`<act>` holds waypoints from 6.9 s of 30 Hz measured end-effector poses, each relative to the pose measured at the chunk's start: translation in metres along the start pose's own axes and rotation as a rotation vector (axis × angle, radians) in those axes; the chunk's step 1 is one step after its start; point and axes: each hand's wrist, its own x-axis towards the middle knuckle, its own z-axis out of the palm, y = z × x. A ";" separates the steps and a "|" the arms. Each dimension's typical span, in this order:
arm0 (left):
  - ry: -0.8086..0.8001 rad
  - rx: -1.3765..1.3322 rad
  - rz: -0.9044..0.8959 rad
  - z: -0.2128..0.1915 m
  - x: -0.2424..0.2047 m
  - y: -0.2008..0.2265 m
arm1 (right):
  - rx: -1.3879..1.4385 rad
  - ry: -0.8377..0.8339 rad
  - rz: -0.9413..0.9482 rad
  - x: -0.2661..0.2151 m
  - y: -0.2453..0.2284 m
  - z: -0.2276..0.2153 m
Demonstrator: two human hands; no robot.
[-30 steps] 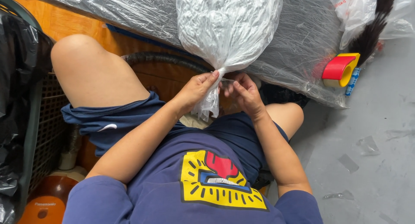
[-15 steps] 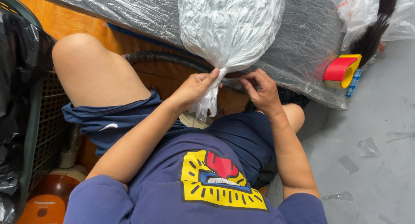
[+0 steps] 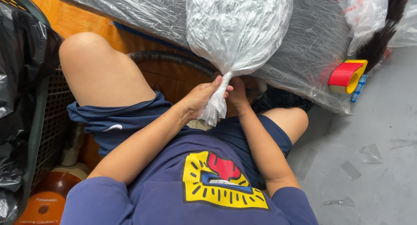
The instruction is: A person places a white cushion into a large plastic bag, uses a vacuum cleaner hose to remove the air and compress the cushion, then twists the bag opening and seals it with yellow tape.
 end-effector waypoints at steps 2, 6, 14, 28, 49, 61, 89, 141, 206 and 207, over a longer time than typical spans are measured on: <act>-0.016 -0.055 -0.004 -0.001 0.000 -0.005 | 0.215 0.015 0.132 0.004 -0.016 0.023; -0.081 -0.142 0.022 0.005 -0.008 0.001 | 0.311 -0.390 -0.141 0.028 0.029 0.031; 0.029 0.008 0.238 -0.003 0.013 -0.038 | 0.064 -0.513 -0.009 0.047 0.061 0.022; 0.224 0.671 0.671 -0.006 0.011 -0.040 | -0.995 -0.418 -0.327 0.000 -0.213 0.042; -0.243 0.262 0.323 -0.022 -0.001 -0.001 | -0.185 -0.345 -0.107 -0.017 -0.159 -0.041; -0.071 0.217 0.207 -0.008 0.002 0.004 | -0.233 -0.366 -0.410 -0.047 -0.099 -0.068; 0.023 0.484 0.365 0.009 -0.001 -0.001 | -0.023 -0.075 0.195 -0.089 -0.079 -0.090; 0.391 0.963 0.636 0.037 -0.033 -0.022 | -0.939 0.050 -0.225 -0.056 -0.198 0.027; 0.221 0.693 0.239 0.025 0.002 -0.018 | 0.153 0.188 0.004 -0.088 -0.037 -0.065; 0.201 0.636 0.237 0.027 -0.002 -0.017 | 0.179 0.200 0.017 -0.087 -0.037 -0.065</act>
